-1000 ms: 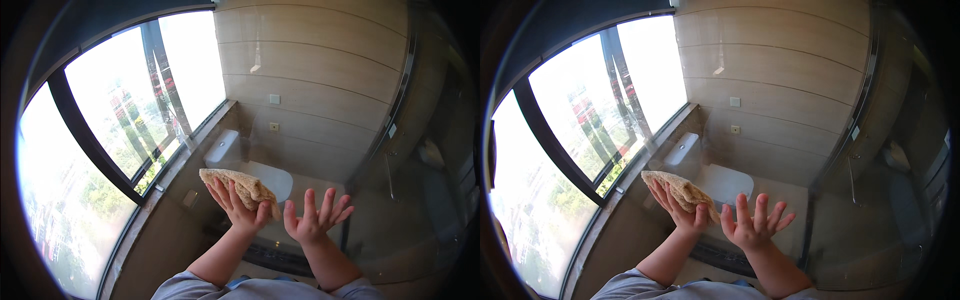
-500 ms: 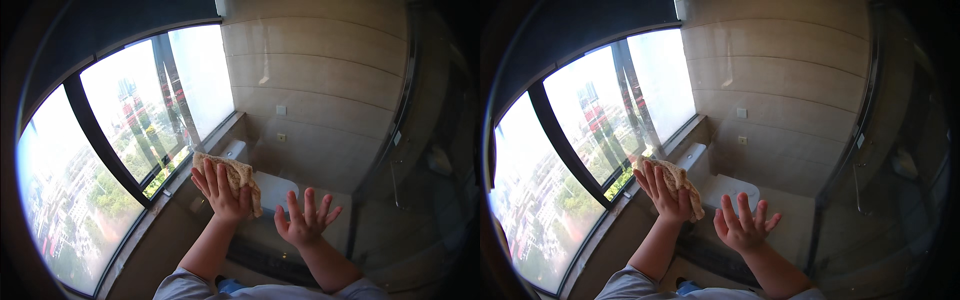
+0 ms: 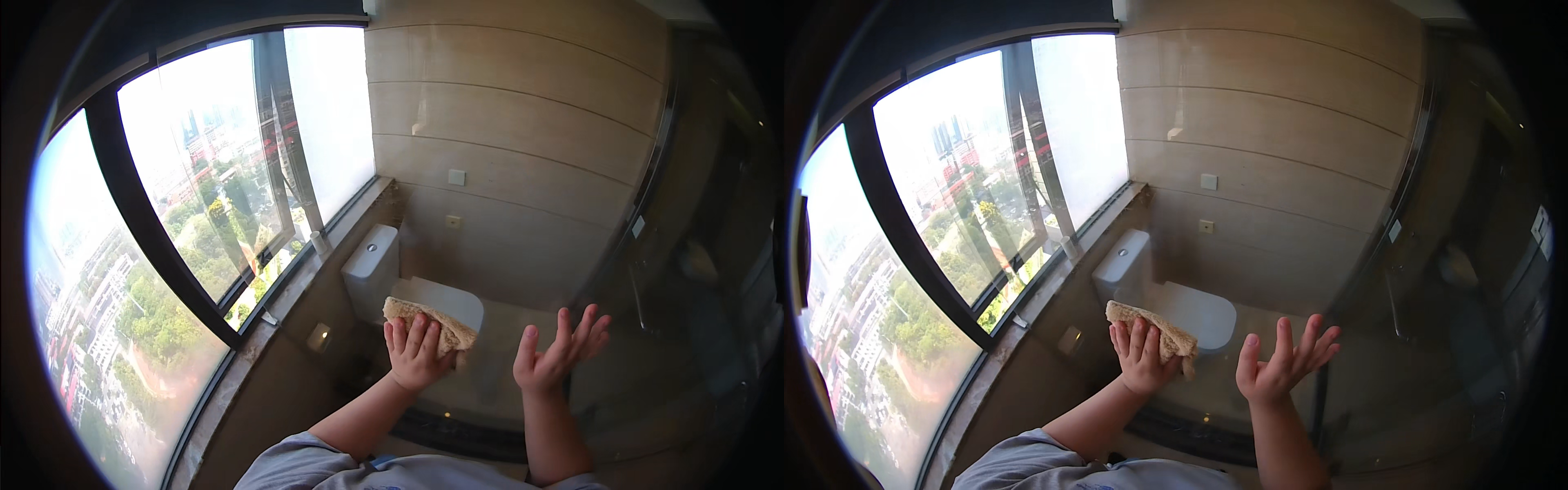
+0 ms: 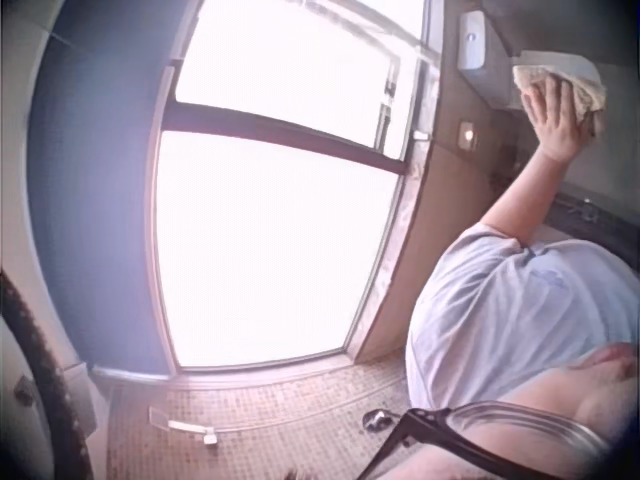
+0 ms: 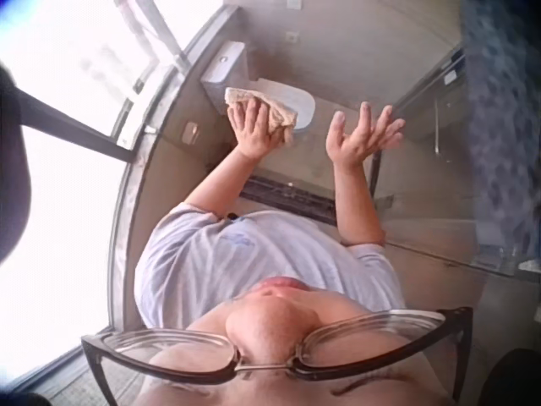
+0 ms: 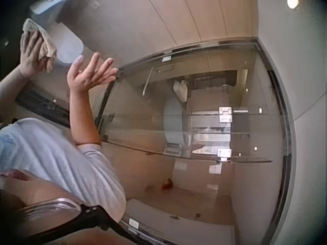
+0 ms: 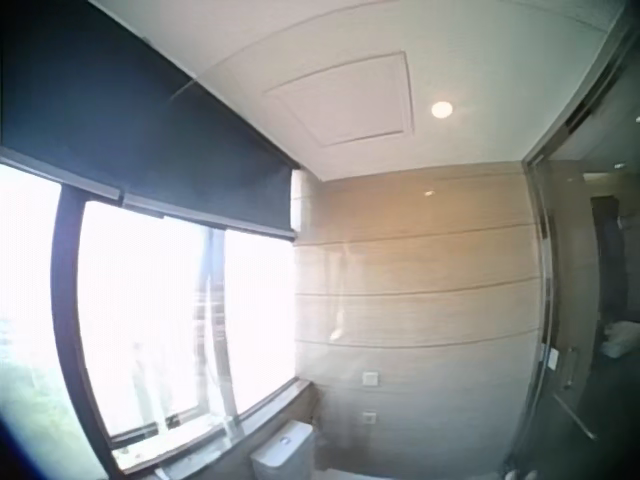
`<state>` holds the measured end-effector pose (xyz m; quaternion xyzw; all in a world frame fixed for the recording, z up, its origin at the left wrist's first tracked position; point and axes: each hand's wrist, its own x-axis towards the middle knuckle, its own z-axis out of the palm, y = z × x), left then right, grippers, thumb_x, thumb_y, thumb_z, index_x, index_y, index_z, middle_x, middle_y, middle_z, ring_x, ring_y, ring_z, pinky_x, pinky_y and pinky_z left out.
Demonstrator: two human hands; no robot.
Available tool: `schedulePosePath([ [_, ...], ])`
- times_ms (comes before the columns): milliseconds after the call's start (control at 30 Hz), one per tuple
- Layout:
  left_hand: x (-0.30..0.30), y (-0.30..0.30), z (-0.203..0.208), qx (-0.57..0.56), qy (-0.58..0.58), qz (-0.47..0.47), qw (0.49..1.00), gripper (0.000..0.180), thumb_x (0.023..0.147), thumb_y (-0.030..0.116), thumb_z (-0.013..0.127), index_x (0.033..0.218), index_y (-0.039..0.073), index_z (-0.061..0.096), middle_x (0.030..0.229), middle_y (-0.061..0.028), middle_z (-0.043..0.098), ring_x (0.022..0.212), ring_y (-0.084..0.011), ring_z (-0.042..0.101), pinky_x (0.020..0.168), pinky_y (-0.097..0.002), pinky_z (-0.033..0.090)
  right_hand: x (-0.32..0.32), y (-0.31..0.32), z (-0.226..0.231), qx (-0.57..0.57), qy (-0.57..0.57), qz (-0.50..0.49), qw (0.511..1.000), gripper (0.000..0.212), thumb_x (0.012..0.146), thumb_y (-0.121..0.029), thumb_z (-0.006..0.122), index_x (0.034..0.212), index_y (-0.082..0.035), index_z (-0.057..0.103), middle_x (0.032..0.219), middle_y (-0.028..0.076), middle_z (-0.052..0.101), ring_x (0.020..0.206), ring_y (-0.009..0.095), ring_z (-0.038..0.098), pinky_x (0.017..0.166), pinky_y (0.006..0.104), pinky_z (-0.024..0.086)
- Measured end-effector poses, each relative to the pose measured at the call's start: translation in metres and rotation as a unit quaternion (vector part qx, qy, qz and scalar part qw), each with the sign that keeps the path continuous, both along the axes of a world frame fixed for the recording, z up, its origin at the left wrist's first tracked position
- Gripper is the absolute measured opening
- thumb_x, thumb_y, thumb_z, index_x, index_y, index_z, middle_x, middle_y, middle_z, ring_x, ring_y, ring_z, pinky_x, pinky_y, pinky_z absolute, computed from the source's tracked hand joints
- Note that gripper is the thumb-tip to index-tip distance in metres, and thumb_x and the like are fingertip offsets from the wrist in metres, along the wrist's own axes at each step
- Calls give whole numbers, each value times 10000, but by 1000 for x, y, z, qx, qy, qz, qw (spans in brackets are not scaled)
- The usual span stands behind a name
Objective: The person wipes the glass door of a shower enclosure using a cloth. They systematically clean the vertical glass panels and the horizontal metal handle, moving from one section to another.
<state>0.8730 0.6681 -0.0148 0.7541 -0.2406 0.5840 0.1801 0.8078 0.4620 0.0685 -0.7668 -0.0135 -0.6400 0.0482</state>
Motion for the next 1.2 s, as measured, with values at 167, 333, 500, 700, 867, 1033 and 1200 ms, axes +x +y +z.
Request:
schedulePosePath([
  [167,5,12,70,-33,21,-14,999,704,857,366,667,1403,-17,444,1510,-254,345,1424,-522,198,1135,-638,118,13,51,-23,25,33,35,999,568,925,-330,569,1411,-64,440,1568,257,216,1475,483,27,1142,615,-30],
  [333,24,17,167,-166,-7,-12,986,714,841,374,670,1403,-13,461,1492,-251,386,1421,-509,225,1154,-584,95,31,64,-30,23,-2,-34,999,638,939,-421,554,1457,-95,374,1568,261,205,1475,474,39,1148,611,-14],
  [500,17,27,124,-103,-8,-1,995,741,862,410,631,1375,-82,419,1441,-342,371,1382,-517,290,1121,-653,188,30,65,-29,3,-5,-42,999,652,950,-416,535,1464,-64,343,1568,270,185,1464,486,73,1135,624,41],
  [700,19,33,28,-67,4,2,998,775,872,443,608,1415,-60,377,1473,-310,344,1398,-502,273,1108,-679,197,32,64,-31,-6,-12,-52,999,639,959,-421,505,1469,-73,343,1563,278,197,1470,473,86,1151,606,27],
  [867,24,54,2,-9,10,-13,1000,788,847,402,640,1422,-61,365,1494,-298,325,1408,-535,224,1112,-682,166,33,66,-27,-16,-19,-69,997,619,959,-389,499,1450,-36,365,1551,283,227,1462,485,113,1143,609,49],
  [1033,18,52,72,-82,49,-18,995,762,838,290,671,1433,-63,350,1508,-294,308,1423,-558,140,1132,-652,72,35,70,-30,-8,-22,-55,998,614,948,-386,518,1448,-57,381,1550,270,248,1468,473,110,1150,597,23],
  [1200,23,43,149,-119,24,-5,993,713,860,288,651,1424,-54,380,1499,-275,343,1413,-533,206,1128,-623,136,31,64,-31,10,-21,-35,999,604,931,-366,562,1441,-87,398,1557,245,256,1475,462,95,1160,585,-6],
])
